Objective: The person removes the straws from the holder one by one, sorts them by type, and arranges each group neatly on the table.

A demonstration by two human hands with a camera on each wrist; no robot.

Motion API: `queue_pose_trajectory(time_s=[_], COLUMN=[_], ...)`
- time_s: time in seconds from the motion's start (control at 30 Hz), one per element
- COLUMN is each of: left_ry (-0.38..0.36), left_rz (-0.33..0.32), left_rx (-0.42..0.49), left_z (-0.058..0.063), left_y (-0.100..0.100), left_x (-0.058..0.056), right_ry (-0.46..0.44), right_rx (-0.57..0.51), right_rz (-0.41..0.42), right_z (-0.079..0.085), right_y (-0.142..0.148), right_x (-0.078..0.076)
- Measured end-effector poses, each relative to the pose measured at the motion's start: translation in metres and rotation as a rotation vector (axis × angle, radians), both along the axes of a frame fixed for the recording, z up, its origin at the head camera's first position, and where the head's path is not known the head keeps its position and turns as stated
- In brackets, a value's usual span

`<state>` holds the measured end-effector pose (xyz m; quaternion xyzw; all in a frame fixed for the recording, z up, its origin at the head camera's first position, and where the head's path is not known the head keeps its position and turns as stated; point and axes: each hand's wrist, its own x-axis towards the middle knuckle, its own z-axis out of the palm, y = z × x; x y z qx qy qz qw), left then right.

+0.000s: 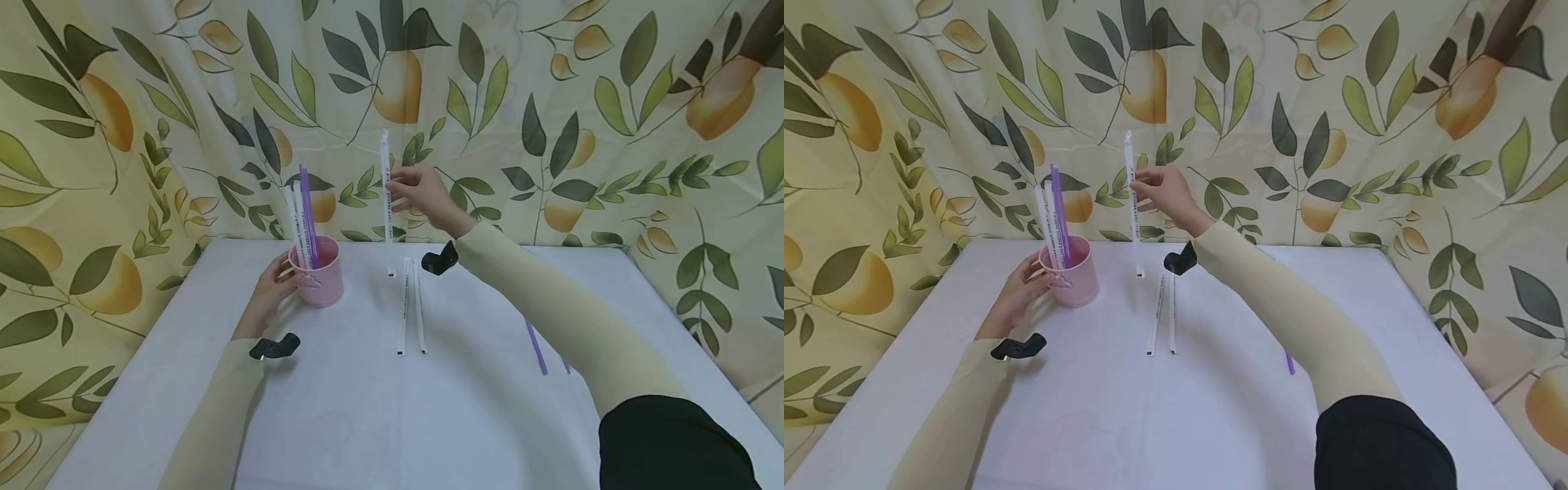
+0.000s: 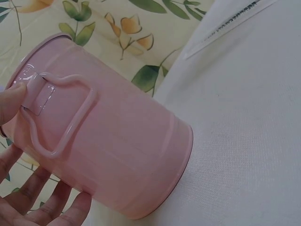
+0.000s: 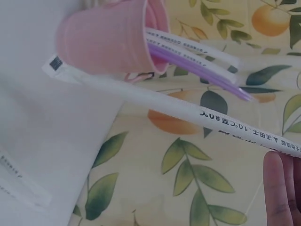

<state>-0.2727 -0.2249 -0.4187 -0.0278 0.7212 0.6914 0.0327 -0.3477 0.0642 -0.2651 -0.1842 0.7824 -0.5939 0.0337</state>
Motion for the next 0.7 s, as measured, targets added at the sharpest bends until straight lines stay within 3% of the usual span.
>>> queue_pose_trajectory(time_s=[0.37,0.7], left_ry=[-0.007,0.008], left_rz=[0.003,0.001], left_rx=[-0.009,-0.006], left_z=[0.002,-0.001], left_y=[0.000,-0.001], left_x=[0.001,0.000], right_ry=[-0.015,-0.106], right_rx=[0.044,0.164], right_rz=[0.006,-0.016], right_z=[-0.019,-0.045], right_y=[0.034,0.068], right_x=[0.011,0.023])
